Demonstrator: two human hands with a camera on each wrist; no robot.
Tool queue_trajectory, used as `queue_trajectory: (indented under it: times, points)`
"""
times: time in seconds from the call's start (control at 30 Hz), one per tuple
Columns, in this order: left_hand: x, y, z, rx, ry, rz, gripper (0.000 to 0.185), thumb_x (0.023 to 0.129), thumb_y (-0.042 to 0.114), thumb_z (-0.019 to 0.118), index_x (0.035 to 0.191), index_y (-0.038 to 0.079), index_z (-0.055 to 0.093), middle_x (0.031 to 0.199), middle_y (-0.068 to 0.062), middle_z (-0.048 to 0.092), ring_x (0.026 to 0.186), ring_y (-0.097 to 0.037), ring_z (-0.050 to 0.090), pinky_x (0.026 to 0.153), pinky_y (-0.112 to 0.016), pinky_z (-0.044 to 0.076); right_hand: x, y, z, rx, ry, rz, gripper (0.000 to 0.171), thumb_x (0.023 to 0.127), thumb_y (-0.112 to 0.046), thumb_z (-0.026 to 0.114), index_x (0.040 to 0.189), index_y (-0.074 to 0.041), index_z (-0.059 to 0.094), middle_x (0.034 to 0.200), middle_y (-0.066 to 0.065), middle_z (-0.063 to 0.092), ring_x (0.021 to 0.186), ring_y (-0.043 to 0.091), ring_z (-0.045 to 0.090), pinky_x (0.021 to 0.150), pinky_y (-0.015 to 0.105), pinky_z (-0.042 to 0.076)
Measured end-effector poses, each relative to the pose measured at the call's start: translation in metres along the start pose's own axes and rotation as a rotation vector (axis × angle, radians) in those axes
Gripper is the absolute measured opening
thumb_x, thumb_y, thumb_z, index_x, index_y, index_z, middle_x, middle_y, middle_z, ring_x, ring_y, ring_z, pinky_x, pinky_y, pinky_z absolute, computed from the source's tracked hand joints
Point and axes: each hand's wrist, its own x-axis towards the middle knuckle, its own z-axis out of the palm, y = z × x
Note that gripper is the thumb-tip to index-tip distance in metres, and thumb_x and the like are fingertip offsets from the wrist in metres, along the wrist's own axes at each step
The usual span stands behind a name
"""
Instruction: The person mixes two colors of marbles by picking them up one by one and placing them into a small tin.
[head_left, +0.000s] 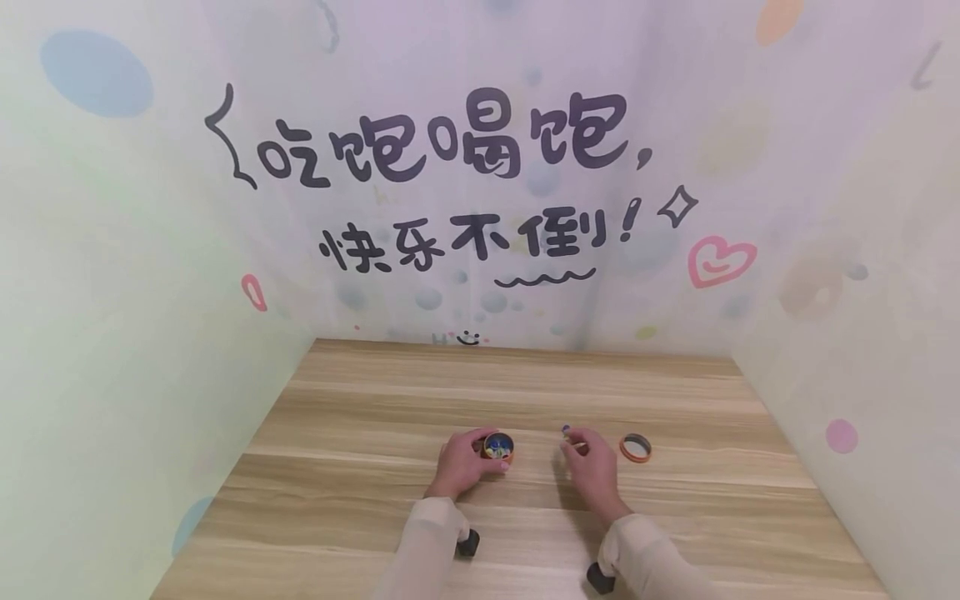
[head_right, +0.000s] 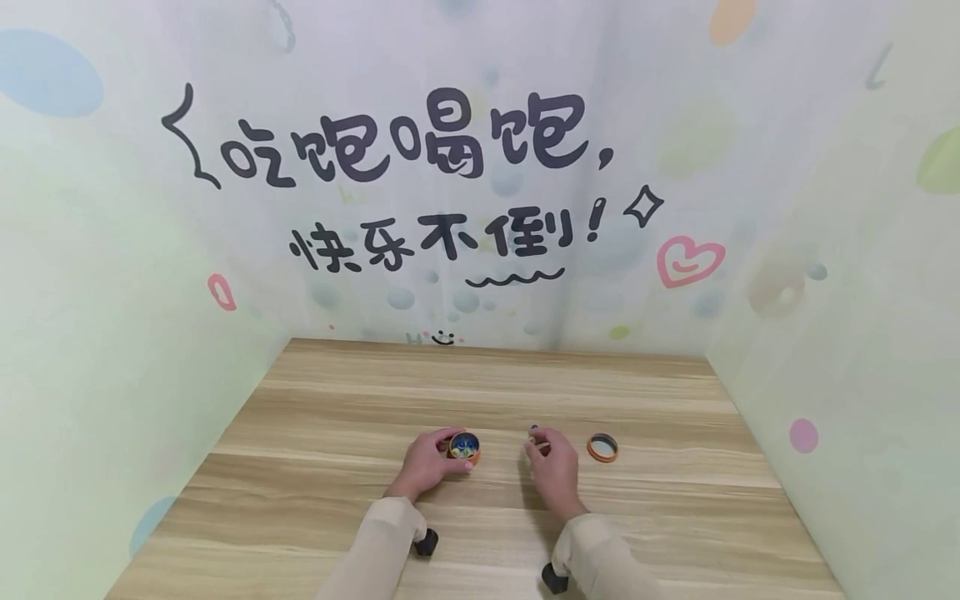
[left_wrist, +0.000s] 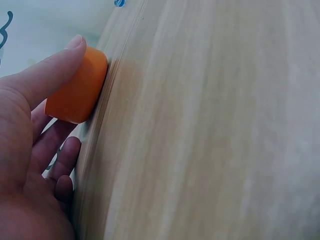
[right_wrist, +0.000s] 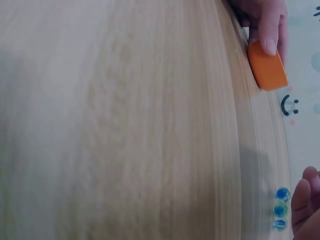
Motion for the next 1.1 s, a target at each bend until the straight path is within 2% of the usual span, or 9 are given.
queue_trajectory:
  times: [0.43,0.7,1.1]
  points:
    - [0.0,0.0,0.0,0.028,-0.003,-0.008,0.061,0.067,0.037,0.089,0.122,0.02,0.068,0.114,-0.002,0.069,0.105,-0.024,0.061,0.094,-0.049,0.043,-0.011,-0.014,0.023,0.052,-0.058,-0.001,0.019,0.086,-0.003,0.071,0.105,-0.004,0.07,0.092,0.006,0.066,0.076,0.017,0.057,0.061,0.026,0.049]
    - [0.0,0.001,0.0,0.038,-0.002,-0.015,0.061,0.068,0.039,0.088,0.122,0.021,0.068,0.115,-0.001,0.068,0.106,-0.024,0.059,0.096,-0.052,0.038,-0.015,-0.021,0.033,0.112,-0.095,0.009,0.018,0.086,-0.004,0.071,0.104,-0.005,0.069,0.096,0.007,0.065,0.076,0.017,0.058,0.06,0.027,0.05]
    - [0.0,0.002,-0.001,0.052,0.001,-0.007,0.058,0.068,0.038,0.088,0.12,0.022,0.069,0.114,0.0,0.068,0.106,-0.024,0.058,0.095,-0.052,0.038,-0.018,-0.029,0.048,0.166,-0.112,-0.001,0.018,0.084,-0.002,0.072,0.102,-0.004,0.071,0.099,0.009,0.066,0.078,0.018,0.06,0.06,0.027,0.052]
